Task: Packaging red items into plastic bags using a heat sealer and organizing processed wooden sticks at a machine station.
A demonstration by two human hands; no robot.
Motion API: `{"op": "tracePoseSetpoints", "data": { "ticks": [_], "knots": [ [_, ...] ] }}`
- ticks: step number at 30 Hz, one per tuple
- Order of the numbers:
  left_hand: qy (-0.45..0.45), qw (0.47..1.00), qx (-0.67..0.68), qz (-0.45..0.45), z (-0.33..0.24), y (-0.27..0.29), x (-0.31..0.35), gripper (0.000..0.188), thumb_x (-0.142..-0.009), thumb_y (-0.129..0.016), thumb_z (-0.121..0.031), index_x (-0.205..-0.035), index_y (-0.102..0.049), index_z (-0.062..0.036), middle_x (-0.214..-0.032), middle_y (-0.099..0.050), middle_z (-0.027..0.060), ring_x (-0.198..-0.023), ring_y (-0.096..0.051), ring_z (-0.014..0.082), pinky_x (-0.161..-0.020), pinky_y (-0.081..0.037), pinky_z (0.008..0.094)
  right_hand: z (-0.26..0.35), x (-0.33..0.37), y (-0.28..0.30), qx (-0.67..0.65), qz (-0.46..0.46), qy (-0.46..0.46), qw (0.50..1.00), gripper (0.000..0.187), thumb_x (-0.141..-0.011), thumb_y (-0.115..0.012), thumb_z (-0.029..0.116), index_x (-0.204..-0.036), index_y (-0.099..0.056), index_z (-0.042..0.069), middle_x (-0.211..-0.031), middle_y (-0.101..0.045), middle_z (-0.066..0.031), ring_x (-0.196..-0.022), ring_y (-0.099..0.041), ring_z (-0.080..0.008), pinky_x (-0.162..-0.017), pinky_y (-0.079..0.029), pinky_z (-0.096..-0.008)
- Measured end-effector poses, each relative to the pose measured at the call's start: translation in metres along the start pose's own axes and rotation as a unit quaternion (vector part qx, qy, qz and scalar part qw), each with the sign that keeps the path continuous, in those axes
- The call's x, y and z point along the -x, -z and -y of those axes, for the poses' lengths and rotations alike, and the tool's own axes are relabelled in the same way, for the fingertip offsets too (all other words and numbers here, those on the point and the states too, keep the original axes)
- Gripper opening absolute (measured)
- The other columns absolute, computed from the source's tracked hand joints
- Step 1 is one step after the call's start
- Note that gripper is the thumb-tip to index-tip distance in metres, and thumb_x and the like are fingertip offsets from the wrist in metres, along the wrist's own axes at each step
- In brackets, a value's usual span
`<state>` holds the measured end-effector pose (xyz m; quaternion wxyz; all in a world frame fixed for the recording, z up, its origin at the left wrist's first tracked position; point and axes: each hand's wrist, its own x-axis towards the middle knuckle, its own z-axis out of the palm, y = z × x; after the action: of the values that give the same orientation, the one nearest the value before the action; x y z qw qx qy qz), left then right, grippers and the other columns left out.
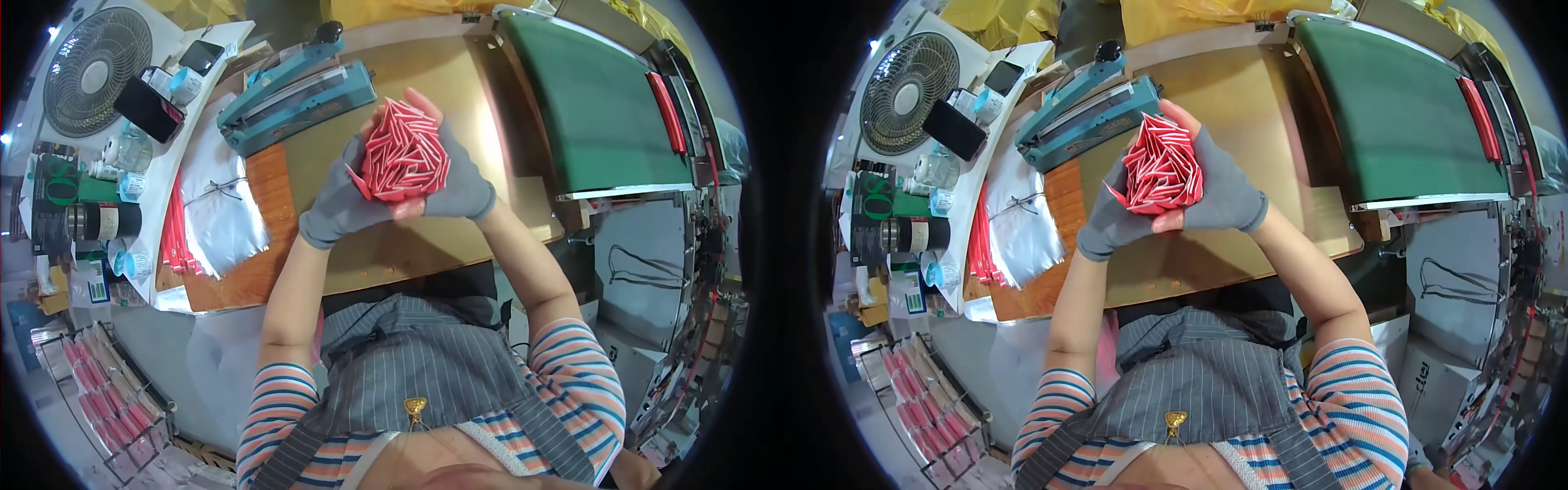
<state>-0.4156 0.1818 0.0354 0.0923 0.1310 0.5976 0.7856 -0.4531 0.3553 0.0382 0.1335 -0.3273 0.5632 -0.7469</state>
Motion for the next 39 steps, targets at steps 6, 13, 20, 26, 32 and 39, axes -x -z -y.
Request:
{"op": "tracePoseSetpoints", "data": {
  "ticks": [6, 13, 20, 26, 32, 39],
  "knots": [
    [-0.015, 0.996, 0.085, -0.003, -0.003, 0.001, 0.005, 0.099, -0.062, -0.083, -0.014, -0.141, -0.024, -0.0048, -0.135, -0.039, 0.0088, -0.118, -0.045, 0.0184, -0.1, -0.04, 0.0329, 0.001, 0.0, -0.001, -0.003, 0.0, 0.013, 1.0, 0.126, -0.052, -0.09, 0.02, -0.144, -0.006, 0.006, -0.137, -0.038, -0.0121, -0.123, -0.042, -0.0231, -0.102, -0.037, -0.0363],
    [-0.062, 0.986, -0.149, -0.046, 0.006, 0.021, 0.017, 0.067, -0.069, -0.077, -0.016, -0.126, -0.044, -0.0008, -0.117, -0.056, 0.0107, -0.106, -0.054, 0.0177, -0.093, -0.043, 0.031, -0.004, -0.005, -0.008, -0.003, -0.06, 0.006, 0.998, 0.079, -0.065, -0.081, 0.013, -0.131, -0.04, -0.001, -0.119, -0.055, -0.009, -0.108, -0.052, -0.0144, -0.094, -0.041, -0.0305],
    [-0.045, 0.97, -0.109, -0.211, 0.003, 0.046, 0.023, 0.038, -0.074, -0.071, -0.012, -0.109, -0.058, -0.0006, -0.103, -0.063, 0.0071, -0.091, -0.06, 0.0153, -0.08, -0.048, 0.0292, -0.041, -0.027, -0.028, -0.104, -0.155, -0.156, 0.97, 0.038, -0.079, -0.065, 0.016, -0.111, -0.055, -0.002, -0.102, -0.062, -0.0121, -0.092, -0.061, -0.0178, -0.084, -0.048, -0.0327],
    [0.045, 0.916, -0.206, -0.34, 0.072, 0.121, 0.029, 0.051, -0.076, -0.071, -0.018, -0.119, -0.052, 0.0026, -0.113, -0.058, 0.0134, -0.099, -0.058, 0.0169, -0.081, -0.047, 0.0309, -0.142, -0.056, -0.035, -0.233, -0.175, -0.366, 0.884, 0.036, -0.075, -0.068, 0.019, -0.102, -0.06, -0.003, -0.093, -0.065, -0.0146, -0.079, -0.064, -0.0224, -0.075, -0.052, -0.0337],
    [-0.176, 0.653, -0.656, -0.336, 0.061, 0.112, 0.043, 0.028, -0.08, -0.063, -0.024, -0.098, -0.055, -0.0037, -0.098, -0.056, 0.0158, -0.091, -0.055, 0.034, -0.075, -0.045, 0.0427, -0.165, -0.07, -0.043, -0.13, -0.176, -0.369, 0.903, 0.034, -0.069, -0.071, 0.024, -0.089, -0.065, -0.003, -0.081, -0.066, -0.0144, -0.07, -0.064, -0.0223, -0.068, -0.051, -0.0325],
    [0.03, 0.742, -0.559, -0.37, 0.066, 0.096, 0.046, 0.019, -0.082, -0.063, -0.021, -0.085, -0.055, -0.0043, -0.074, -0.058, 0.0116, -0.067, -0.058, 0.03, -0.062, -0.046, 0.0376, -0.168, -0.067, -0.068, 0.308, -0.208, -0.164, 0.914, 0.06, -0.07, -0.07, 0.028, -0.116, -0.049, -0.003, -0.094, -0.062, -0.0167, -0.08, -0.061, -0.0296, -0.072, -0.049, -0.0371]
  ]
}}
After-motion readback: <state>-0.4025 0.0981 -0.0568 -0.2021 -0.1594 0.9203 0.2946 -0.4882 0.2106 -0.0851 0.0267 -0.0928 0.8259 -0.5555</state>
